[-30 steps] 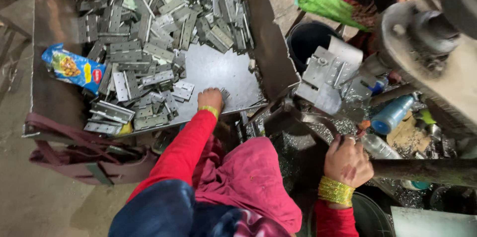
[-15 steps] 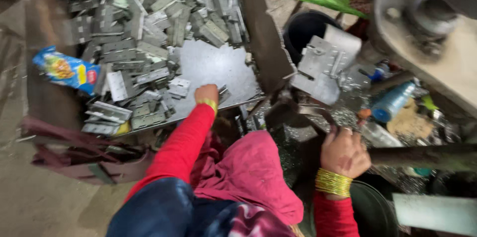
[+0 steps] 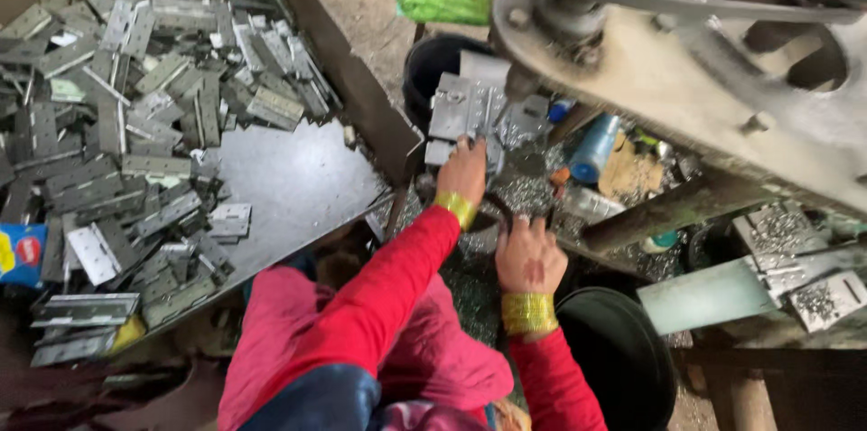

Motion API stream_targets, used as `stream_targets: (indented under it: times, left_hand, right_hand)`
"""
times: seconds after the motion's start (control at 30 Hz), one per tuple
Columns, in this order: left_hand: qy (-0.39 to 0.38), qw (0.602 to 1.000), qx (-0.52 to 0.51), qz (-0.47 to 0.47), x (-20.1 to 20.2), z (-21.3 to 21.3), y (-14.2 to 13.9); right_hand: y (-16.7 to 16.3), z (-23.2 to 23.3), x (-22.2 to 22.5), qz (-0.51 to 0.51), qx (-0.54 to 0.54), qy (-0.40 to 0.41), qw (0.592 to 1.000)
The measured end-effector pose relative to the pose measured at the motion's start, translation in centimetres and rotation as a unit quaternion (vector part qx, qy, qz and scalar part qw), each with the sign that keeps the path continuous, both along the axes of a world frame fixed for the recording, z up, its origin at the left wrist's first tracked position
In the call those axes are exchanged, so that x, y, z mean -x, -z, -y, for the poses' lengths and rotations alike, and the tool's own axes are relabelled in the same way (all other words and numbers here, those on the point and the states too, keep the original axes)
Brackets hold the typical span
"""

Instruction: The person operates a manual press machine in a workshop. They repeatedly pick up small metal pieces from a bin, place them into the press, and pull a lever to activate the machine, then remove the processed pieces.

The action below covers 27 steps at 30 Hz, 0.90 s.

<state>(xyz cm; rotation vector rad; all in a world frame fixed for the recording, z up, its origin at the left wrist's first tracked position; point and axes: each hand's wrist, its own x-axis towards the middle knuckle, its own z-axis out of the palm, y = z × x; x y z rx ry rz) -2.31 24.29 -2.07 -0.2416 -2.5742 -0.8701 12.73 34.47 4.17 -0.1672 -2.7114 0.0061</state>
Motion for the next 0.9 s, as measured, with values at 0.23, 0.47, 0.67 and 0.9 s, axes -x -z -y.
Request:
stream_targets:
  times: [0.23,0.47,0.67,0.9]
  left_hand:
    - [0.052,0.945,0.322,-0.024,-3.1,-0.2,2.6]
    - [0.019,0.962,0.268,-0.053,1.9,-1.5,0.9]
    - [0.031,0.963,0.266,-0.020,0.6,-0.7,1.1]
    - [0.061,0.953,0.293,0.038,2.0,0.1,-0.9]
  right_hand:
    - [1.6,-1.4,0.3,0.169,0.024,-0.012,0.985]
    - [5.7,-5.1,2.9,0.239,0.124,-0.022,0.963]
    - [18.3,-5.5,-1.9,0.252,0.275,0.114,0.921]
    - [20.6,-9.8,1.6,0.257,0.224,0.050,0.939]
